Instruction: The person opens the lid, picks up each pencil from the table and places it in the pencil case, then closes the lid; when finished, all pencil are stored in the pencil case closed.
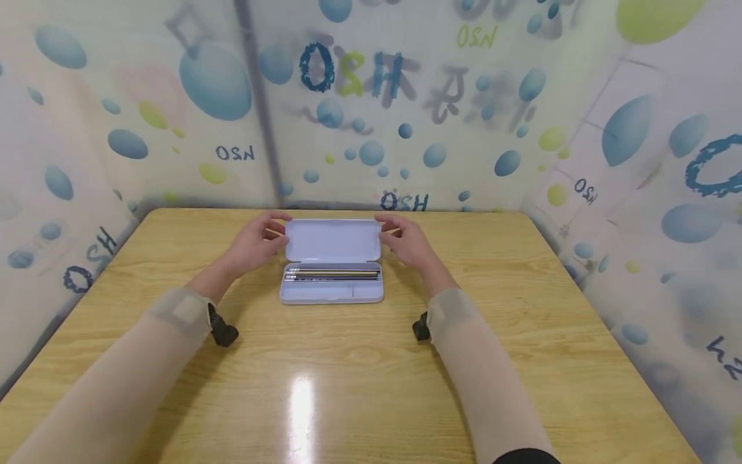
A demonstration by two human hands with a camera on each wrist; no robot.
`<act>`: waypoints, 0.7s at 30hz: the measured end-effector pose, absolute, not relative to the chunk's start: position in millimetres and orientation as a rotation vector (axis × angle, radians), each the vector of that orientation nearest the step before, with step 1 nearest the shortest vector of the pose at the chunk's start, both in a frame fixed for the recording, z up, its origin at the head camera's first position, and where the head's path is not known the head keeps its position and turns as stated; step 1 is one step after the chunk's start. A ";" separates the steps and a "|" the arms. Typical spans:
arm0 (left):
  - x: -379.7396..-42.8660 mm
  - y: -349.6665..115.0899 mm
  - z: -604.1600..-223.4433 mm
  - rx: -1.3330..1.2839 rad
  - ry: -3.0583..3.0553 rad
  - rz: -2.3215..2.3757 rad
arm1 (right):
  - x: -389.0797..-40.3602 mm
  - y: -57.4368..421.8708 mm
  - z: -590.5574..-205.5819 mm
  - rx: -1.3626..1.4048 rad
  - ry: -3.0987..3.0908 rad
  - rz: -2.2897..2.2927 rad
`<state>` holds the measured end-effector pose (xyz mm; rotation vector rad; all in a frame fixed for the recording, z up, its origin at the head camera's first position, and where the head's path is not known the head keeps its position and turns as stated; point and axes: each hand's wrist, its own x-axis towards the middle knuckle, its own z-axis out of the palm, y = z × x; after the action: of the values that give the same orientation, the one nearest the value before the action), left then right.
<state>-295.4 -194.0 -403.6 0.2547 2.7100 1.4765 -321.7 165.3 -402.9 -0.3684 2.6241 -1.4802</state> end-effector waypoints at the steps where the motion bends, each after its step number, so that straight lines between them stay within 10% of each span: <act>1: -295.1 -193.9 -403.3 0.267 2.716 1.477 | -321.6 165.9 -402.9 -0.363 2.621 -1.497; 21: -274.7 -202.9 -396.7 0.374 2.722 1.506 | -307.2 178.4 -394.5 -0.398 2.439 -1.712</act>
<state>-274.7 -202.9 -396.7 0.3740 2.7219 1.5061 -307.2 178.4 -394.5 -0.3977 2.4389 -1.7123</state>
